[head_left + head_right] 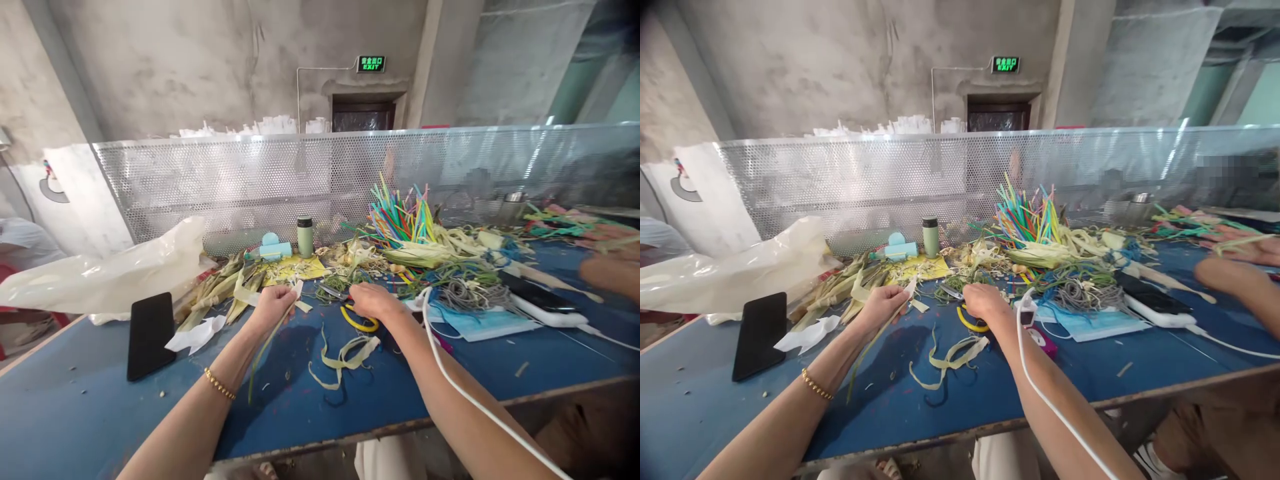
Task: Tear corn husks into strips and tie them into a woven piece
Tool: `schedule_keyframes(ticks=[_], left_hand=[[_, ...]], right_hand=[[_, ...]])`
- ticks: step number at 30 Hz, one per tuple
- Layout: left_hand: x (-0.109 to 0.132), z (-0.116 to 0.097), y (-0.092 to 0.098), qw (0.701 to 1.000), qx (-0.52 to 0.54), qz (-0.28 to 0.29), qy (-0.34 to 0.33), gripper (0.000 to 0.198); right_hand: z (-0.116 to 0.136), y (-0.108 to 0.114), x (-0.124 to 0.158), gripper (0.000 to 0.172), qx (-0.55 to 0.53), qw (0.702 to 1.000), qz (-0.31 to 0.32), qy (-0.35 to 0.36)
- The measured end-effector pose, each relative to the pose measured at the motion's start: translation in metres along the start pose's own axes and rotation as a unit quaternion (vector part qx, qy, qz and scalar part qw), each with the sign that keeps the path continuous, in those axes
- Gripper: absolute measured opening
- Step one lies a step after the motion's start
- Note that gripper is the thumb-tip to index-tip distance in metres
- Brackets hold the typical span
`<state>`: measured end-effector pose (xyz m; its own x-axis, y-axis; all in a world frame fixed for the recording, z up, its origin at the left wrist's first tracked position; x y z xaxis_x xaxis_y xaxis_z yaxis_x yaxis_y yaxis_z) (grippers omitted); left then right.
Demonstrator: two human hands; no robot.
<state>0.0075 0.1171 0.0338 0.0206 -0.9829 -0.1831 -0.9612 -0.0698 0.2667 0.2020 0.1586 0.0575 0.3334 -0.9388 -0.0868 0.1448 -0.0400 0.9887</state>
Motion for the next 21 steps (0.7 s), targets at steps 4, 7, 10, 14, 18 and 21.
schedule_keyframes(ticks=[4,7,10,14,18,21], left_hand=[[0.000,0.002,0.001,1.000,0.012,0.001,0.013,0.024],[0.000,0.002,0.003,1.000,0.012,0.000,0.019,0.025],[-0.001,0.001,0.014,0.999,0.018,-0.023,0.015,0.024],[-0.006,0.000,0.050,0.993,0.035,-0.113,-0.005,0.024],[-0.010,0.003,0.077,0.985,0.041,-0.167,-0.015,0.029],[-0.013,0.008,0.074,0.987,0.040,-0.153,-0.011,0.031]], right_hand=[[-0.005,-0.020,-0.002,0.027,0.024,0.999,0.044,-0.011],[-0.014,-0.022,-0.006,0.036,0.014,0.999,0.037,-0.013],[-0.025,-0.027,-0.011,0.034,-0.014,0.999,0.027,-0.018],[-0.029,-0.030,-0.017,0.023,-0.055,0.998,0.008,-0.022],[-0.026,-0.019,-0.019,0.028,-0.088,0.995,-0.031,-0.021],[-0.022,-0.009,-0.017,0.028,-0.189,0.980,-0.053,-0.018]])
Point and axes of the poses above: each hand's wrist, its own x-axis away from the middle knuckle, its own y-axis out of the back of the hand, z = x × y, the point moved 10 cm from there along -x, towards the middle knuckle, and after that the axes turned 4 degrees about -x, right-handed, at the moved point
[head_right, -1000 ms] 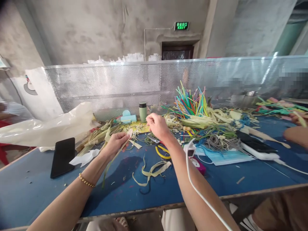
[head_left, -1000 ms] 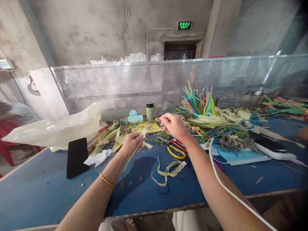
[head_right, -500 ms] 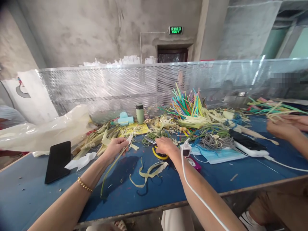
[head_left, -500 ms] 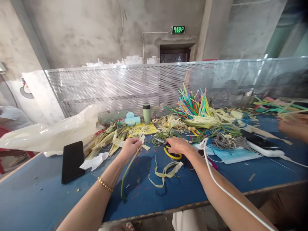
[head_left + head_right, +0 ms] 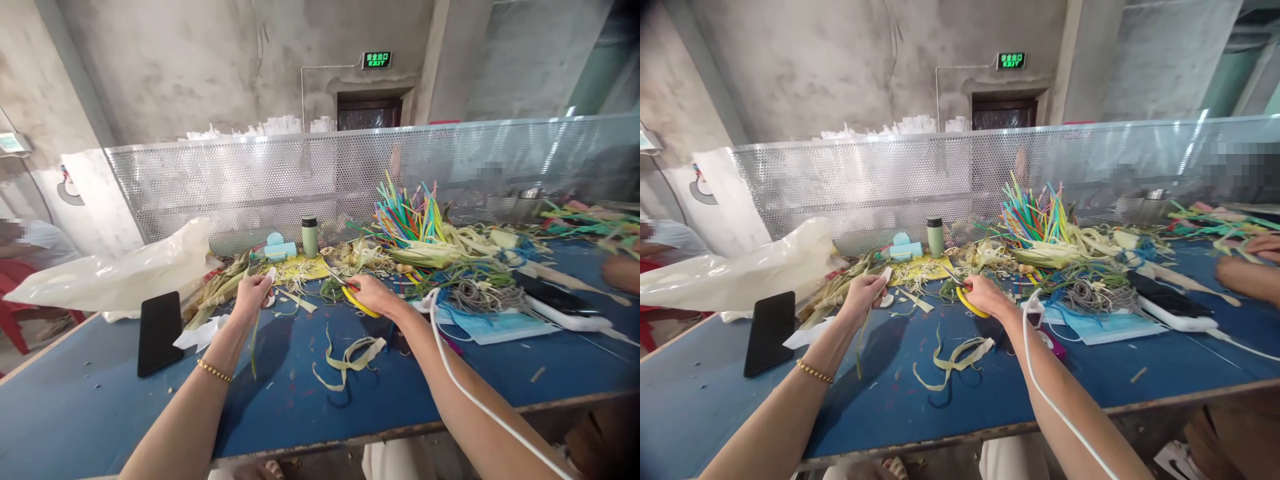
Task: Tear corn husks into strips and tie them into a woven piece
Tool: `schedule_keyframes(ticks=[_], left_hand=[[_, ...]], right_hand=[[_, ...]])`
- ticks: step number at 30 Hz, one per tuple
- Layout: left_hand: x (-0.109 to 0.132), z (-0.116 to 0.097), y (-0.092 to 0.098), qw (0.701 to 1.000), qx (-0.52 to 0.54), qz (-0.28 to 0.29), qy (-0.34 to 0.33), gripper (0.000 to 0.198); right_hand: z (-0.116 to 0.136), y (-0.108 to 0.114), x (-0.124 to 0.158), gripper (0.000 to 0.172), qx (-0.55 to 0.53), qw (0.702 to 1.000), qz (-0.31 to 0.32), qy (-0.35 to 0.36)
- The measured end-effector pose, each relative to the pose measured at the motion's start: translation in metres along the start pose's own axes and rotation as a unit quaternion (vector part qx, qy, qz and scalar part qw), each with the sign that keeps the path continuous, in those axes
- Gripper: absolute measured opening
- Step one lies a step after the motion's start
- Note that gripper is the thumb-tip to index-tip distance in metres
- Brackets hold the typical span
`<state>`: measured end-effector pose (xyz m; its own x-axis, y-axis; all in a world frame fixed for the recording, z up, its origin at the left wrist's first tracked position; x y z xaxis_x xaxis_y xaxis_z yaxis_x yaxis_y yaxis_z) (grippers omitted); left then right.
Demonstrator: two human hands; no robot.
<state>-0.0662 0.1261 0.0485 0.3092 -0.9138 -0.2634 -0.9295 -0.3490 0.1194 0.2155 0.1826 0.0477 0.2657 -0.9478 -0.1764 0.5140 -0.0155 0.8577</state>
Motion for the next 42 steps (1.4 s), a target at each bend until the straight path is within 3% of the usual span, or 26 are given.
schedule_keyframes(ticks=[3,7,10,15,25,33,38,42], left_hand=[[0.002,0.005,-0.010,1.000,0.000,0.018,0.004,0.032],[0.006,0.007,-0.027,0.998,0.019,0.064,0.010,0.034],[0.009,0.003,-0.035,0.995,0.043,0.088,0.007,0.036],[0.014,-0.001,-0.040,0.993,0.061,0.102,0.014,0.037],[0.019,0.004,-0.043,0.990,0.053,0.111,0.064,0.037],[0.012,0.014,-0.040,0.990,0.051,0.115,0.070,0.036],[0.009,0.018,-0.034,0.992,0.044,0.105,0.061,0.029],[0.013,0.011,-0.037,0.992,0.021,0.117,0.035,0.027]], right_hand=[[0.004,-0.001,0.004,0.037,-0.202,0.979,0.012,-0.021],[0.032,-0.020,0.017,0.046,-0.360,0.925,0.122,-0.012],[0.055,-0.031,0.027,0.051,-0.337,0.927,0.166,-0.008],[0.083,-0.042,0.033,0.054,-0.327,0.928,0.175,0.030],[0.082,-0.048,0.028,0.055,-0.311,0.936,0.154,0.058],[0.072,-0.052,0.018,0.049,-0.249,0.960,0.107,0.075],[0.049,0.002,-0.003,0.046,-0.187,0.973,-0.072,0.113],[0.021,0.019,-0.014,0.045,-0.068,0.990,-0.109,0.052]])
Point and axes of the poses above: each hand's wrist, its own x-axis away from the middle knuckle, its own y-axis out of the back of the hand, z = x × y, the point moved 10 cm from there along -x, towards the middle knuckle, and after that the axes turned 4 degrees about -x, right-handed, at the moved point
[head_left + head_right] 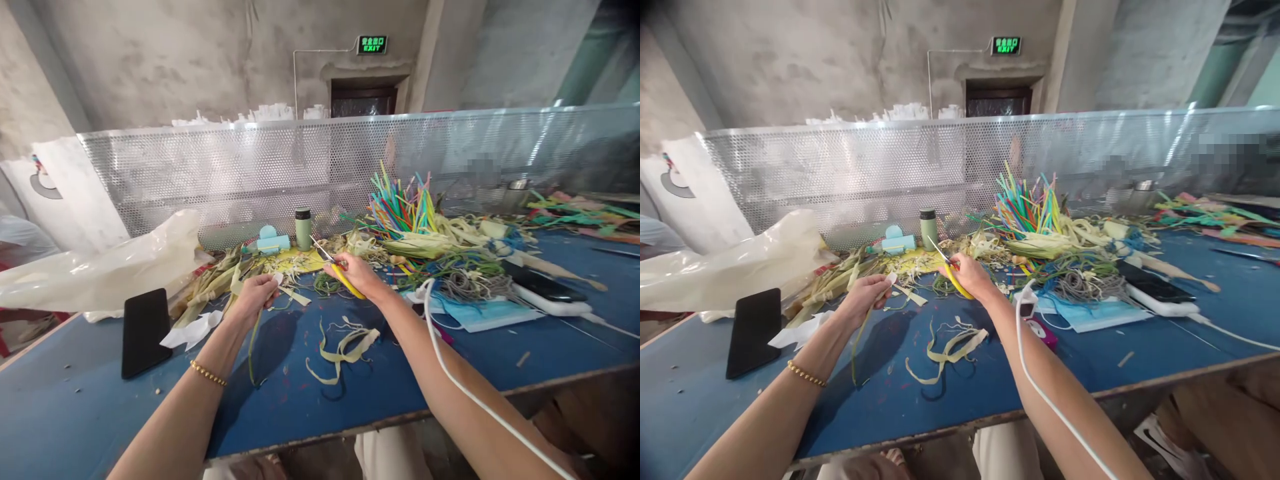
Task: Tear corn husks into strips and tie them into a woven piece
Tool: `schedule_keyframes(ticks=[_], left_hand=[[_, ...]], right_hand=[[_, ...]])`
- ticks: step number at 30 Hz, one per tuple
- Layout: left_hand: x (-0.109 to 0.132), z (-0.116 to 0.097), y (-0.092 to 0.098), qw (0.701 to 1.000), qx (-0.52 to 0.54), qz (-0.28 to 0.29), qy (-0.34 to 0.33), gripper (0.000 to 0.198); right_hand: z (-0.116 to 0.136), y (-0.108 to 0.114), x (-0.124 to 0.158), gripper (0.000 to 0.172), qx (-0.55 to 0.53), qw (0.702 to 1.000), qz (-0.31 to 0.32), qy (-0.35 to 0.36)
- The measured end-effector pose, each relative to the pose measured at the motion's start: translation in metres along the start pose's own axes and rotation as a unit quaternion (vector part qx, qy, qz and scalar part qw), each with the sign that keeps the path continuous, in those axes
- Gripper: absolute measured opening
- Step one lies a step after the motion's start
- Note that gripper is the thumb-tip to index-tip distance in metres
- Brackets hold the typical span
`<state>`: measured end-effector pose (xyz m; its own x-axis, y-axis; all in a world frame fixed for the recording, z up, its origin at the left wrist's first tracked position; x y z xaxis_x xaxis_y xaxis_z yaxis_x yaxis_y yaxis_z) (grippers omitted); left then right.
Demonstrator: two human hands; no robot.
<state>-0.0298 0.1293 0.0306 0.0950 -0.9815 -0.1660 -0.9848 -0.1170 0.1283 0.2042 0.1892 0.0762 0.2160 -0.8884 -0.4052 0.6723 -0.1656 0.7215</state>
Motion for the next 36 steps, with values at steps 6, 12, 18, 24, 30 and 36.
schedule_keyframes(ticks=[6,12,18,24,30,36], left_hand=[[0.006,-0.013,-0.008,0.999,-0.034,0.014,-0.030,0.031],[0.009,-0.012,-0.006,1.000,0.023,-0.010,0.005,0.037],[0.010,-0.013,-0.003,0.998,0.044,-0.034,0.005,0.038],[0.012,-0.025,-0.020,0.997,0.013,-0.013,-0.075,0.036],[0.023,-0.031,-0.046,0.992,0.005,0.113,-0.052,0.029],[0.024,-0.035,-0.038,0.989,-0.083,0.113,-0.048,0.023]], right_hand=[[-0.005,-0.026,0.010,0.034,0.189,0.976,0.103,-0.032],[-0.008,-0.036,0.018,0.031,0.262,0.955,0.125,-0.054],[0.005,-0.026,0.025,0.022,0.303,0.945,0.121,-0.021],[0.085,-0.028,0.032,0.028,-0.027,0.987,0.065,0.147],[0.073,-0.019,0.030,0.027,-0.282,0.955,0.017,0.088],[0.050,0.008,0.029,0.031,-0.353,0.932,-0.063,0.060]])
Point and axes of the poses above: each hand's wrist, its own x-axis away from the middle knuckle, its own y-axis out of the back of the hand, z = x × y, the point moved 10 cm from there along -x, towards the middle knuckle, and after that the axes turned 4 degrees about -x, right-handed, at the moved point
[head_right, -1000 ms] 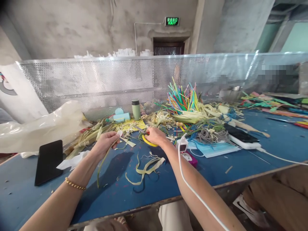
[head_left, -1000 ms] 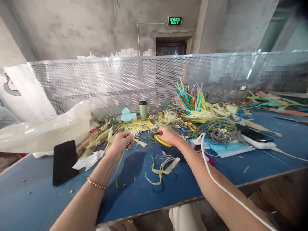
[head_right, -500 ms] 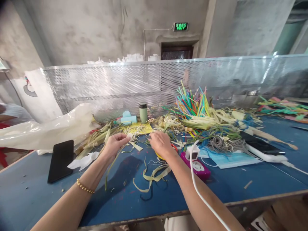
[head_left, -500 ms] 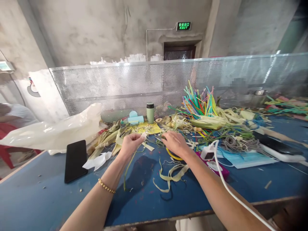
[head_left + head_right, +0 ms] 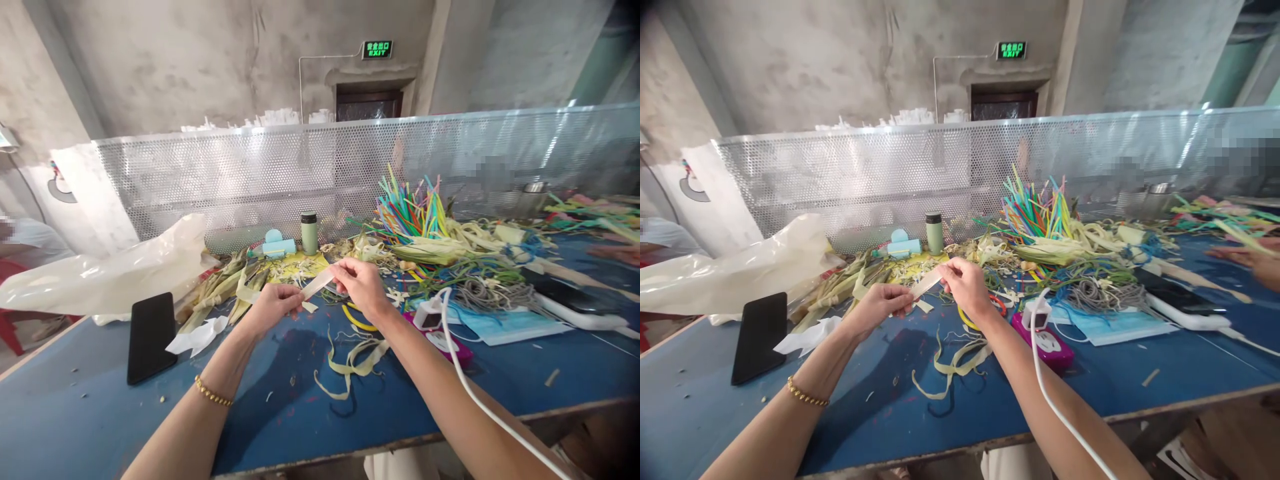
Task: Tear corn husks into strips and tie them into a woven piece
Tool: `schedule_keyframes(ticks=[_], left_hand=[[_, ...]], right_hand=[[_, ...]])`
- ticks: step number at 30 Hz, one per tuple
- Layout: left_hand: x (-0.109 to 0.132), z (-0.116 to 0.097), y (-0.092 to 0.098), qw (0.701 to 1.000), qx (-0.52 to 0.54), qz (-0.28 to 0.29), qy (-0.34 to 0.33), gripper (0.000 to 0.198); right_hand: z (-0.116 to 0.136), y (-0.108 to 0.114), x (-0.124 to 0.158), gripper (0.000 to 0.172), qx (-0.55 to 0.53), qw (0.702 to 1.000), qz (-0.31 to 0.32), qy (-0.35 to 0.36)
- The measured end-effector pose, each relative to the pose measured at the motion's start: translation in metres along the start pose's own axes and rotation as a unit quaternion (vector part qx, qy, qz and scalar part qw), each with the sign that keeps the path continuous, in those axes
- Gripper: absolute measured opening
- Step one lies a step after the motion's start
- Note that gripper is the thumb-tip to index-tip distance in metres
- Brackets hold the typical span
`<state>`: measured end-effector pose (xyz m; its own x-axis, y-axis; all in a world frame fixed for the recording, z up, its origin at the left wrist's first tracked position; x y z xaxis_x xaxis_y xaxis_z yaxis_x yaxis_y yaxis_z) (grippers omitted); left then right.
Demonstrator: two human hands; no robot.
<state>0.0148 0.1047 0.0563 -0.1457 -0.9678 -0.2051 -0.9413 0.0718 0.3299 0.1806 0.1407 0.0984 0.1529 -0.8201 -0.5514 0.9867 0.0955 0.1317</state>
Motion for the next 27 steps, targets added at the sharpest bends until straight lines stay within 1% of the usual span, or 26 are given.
schedule_keyframes(ticks=[5,7,8,9,10,12,14,15,16,18,20,21,22,23,24,25,26,27], left_hand=[[-0.007,0.007,0.021,0.993,-0.104,-0.047,-0.010,0.020],[-0.008,0.011,0.034,0.983,-0.160,-0.084,0.000,0.020],[-0.007,0.011,0.042,0.973,-0.203,-0.111,0.008,0.020],[-0.005,0.010,0.050,0.956,-0.253,-0.147,0.013,0.020],[-0.001,0.005,0.059,0.932,-0.307,-0.192,0.012,0.020],[0.012,-0.015,0.073,0.867,-0.397,-0.299,-0.012,0.028],[0.030,-0.038,0.076,0.805,-0.435,-0.397,-0.061,0.043],[0.039,-0.049,0.074,0.784,-0.436,-0.433,-0.089,0.047],[0.047,-0.058,0.071,0.770,-0.426,-0.460,-0.115,0.049],[0.061,-0.071,0.063,0.757,-0.402,-0.490,-0.161,0.046],[0.071,-0.082,0.051,0.750,-0.395,-0.491,-0.202,0.041],[0.074,-0.086,0.044,0.752,-0.393,-0.480,-0.223,0.038],[0.073,-0.088,0.036,0.765,-0.386,-0.454,-0.242,0.032],[0.069,-0.088,0.027,0.791,-0.370,-0.414,-0.258,0.025],[0.060,-0.083,0.017,0.830,-0.341,-0.356,-0.262,0.019],[0.048,-0.075,0.005,0.878,-0.298,-0.280,-0.250,0.019],[0.035,-0.062,-0.008,0.925,-0.239,-0.201,-0.217,0.025],[0.023,-0.045,-0.018,0.963,-0.164,-0.137,-0.162,0.033]], right_hand=[[0.005,0.007,0.005,0.030,-0.008,0.999,-0.030,-0.014],[0.007,0.007,0.006,0.030,-0.018,0.999,-0.033,-0.018],[0.007,0.008,0.006,0.030,-0.029,0.999,-0.036,-0.021],[0.006,0.010,0.006,0.029,-0.044,0.998,-0.043,-0.025],[0.004,0.012,0.006,0.028,-0.061,0.996,-0.053,-0.031],[-0.001,0.016,0.005,0.026,-0.093,0.992,-0.076,-0.046],[-0.006,0.019,0.005,0.025,-0.111,0.987,-0.094,-0.062],[-0.008,0.019,0.005,0.025,-0.116,0.986,-0.099,-0.070],[-0.011,0.018,0.005,0.025,-0.118,0.985,-0.103,-0.077],[-0.014,0.017,0.006,0.026,-0.115,0.983,-0.113,-0.083],[-0.014,0.017,0.007,0.028,-0.098,0.985,-0.128,-0.069],[-0.013,0.017,0.008,0.028,-0.080,0.986,-0.133,-0.054],[-0.010,0.016,0.008,0.028,-0.059,0.988,-0.134,-0.038],[-0.006,0.014,0.009,0.028,-0.035,0.990,-0.131,-0.020],[-0.002,0.011,0.011,0.027,-0.011,0.992,-0.127,0.000],[0.003,0.007,0.013,0.027,0.010,0.992,-0.122,0.019],[0.008,0.003,0.015,0.026,0.024,0.992,-0.116,0.037],[0.013,-0.001,0.018,0.026,0.027,0.993,-0.107,0.050]])
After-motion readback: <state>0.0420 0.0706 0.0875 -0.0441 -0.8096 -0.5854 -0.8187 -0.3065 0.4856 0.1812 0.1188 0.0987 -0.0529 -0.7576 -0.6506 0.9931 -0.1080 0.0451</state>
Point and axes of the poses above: each hand's wrist, its own x-axis away from the middle knuckle, its own y-axis out of the back of the hand, z = x × y, the point moved 10 cm from there along -x, towards the middle knuckle, and after that the axes turned 4 degrees about -x, right-handed, at the moved point
